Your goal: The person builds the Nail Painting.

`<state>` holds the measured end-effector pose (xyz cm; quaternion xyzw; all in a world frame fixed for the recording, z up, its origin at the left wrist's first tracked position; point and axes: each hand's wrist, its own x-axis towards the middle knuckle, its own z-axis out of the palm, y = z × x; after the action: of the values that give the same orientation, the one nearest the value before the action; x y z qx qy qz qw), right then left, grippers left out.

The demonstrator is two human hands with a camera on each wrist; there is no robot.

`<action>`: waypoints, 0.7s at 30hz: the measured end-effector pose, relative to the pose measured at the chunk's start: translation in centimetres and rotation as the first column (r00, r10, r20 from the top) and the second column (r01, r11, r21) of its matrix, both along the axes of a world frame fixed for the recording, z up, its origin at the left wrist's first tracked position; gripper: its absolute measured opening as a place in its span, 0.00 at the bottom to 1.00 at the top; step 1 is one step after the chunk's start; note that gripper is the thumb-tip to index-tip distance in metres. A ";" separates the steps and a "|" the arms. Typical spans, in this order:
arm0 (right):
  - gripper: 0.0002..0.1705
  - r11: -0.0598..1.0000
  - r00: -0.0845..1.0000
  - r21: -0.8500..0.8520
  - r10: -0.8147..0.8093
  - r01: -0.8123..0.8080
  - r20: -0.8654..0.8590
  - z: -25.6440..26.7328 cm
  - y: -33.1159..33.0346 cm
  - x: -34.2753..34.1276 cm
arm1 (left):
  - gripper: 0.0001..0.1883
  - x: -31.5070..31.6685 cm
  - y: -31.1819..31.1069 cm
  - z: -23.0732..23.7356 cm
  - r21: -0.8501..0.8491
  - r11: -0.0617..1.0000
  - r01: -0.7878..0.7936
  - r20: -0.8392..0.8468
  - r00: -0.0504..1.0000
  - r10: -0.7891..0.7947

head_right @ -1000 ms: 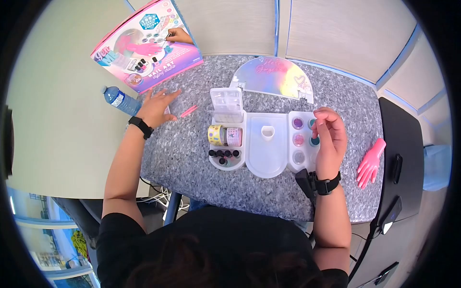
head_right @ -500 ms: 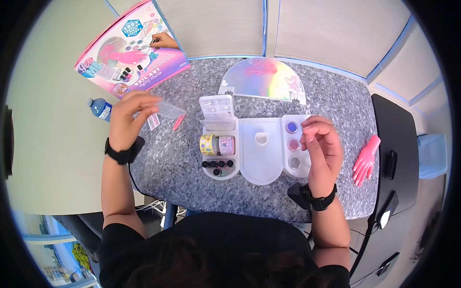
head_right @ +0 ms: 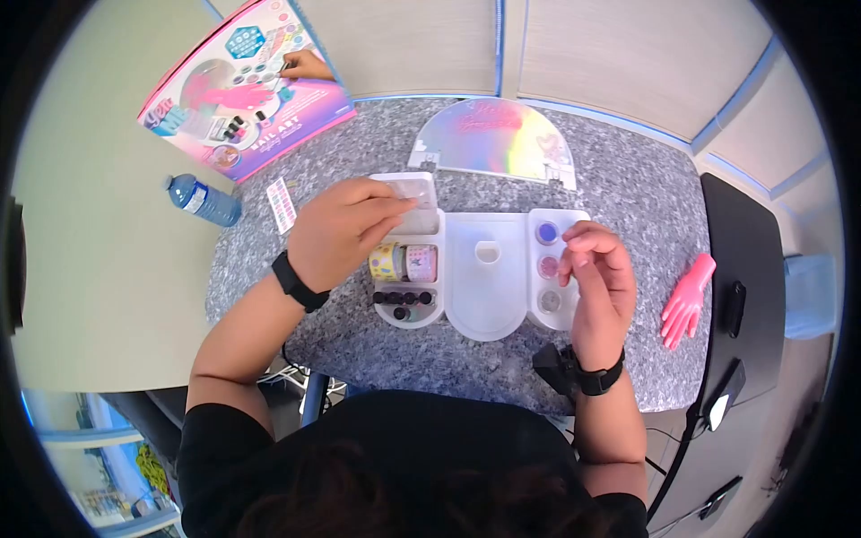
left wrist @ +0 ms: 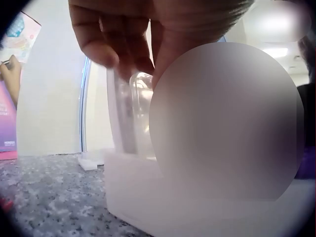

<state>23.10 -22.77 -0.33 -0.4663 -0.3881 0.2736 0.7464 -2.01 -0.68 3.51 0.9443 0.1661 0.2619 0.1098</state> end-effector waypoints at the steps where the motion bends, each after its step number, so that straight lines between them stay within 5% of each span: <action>1: 0.07 1.000 1.000 -0.009 -0.020 0.020 -0.003 -0.1 -0.1 0.1 | 0.17 -0.2 0.3 0.5 0.106 0.994 0.040 -0.029 0.999 -0.037; 5: 0.07 0.999 0.999 -0.022 -0.031 0.032 0.023 -0.2 -0.3 0.5 | 0.20 -1.1 0.4 0.9 0.095 0.992 0.086 0.024 0.996 -0.089; 7: 0.07 1.000 0.999 -0.015 -0.025 0.026 0.023 -0.1 -0.4 0.6 | 0.24 -2.6 2.2 -1.0 0.017 0.994 -0.104 0.243 0.965 0.097; 9: 0.07 1.000 1.000 -0.012 -0.022 0.022 0.023 -0.1 -0.5 0.6 | 0.26 -4.9 4.9 -0.6 -0.358 0.852 -0.382 0.135 0.882 0.452; 10: 0.06 1.000 1.000 -0.009 -0.023 0.023 0.020 -0.1 -0.6 0.6 | 0.32 -6.8 7.6 -0.9 -0.372 0.812 -0.450 0.008 0.873 0.487; 12: 0.06 1.000 1.000 -0.003 -0.023 0.023 0.019 0.0 -0.6 0.5 | 0.39 -11.9 13.1 -3.4 -0.375 0.769 -0.517 -0.117 0.850 0.514; 14: 0.06 1.000 0.999 0.006 -0.024 0.024 0.036 0.1 -0.6 0.4 | 0.54 -16.1 16.8 -6.7 0.131 0.890 -0.436 -0.325 0.830 0.454; 15: 0.06 1.000 0.999 0.011 -0.026 0.026 0.038 0.2 -0.5 0.4 | 0.63 -16.3 16.1 -7.2 0.124 0.855 -0.504 -0.380 0.772 0.510; 19: 0.06 0.999 0.998 0.007 -0.046 0.046 0.031 0.1 -0.6 0.4 | 0.63 -15.1 13.1 -4.3 -0.010 0.779 -0.627 -0.435 0.705 0.561; 21: 0.06 0.999 0.998 0.003 -0.051 0.051 0.032 0.1 -0.6 0.5 | 0.53 -14.9 12.0 -3.5 -0.062 0.703 -0.709 -0.406 0.661 0.631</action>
<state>23.64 -23.38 -0.22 -0.4796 -0.3882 0.2465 0.7473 -16.94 11.32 0.02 0.8284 0.5478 0.0897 0.0743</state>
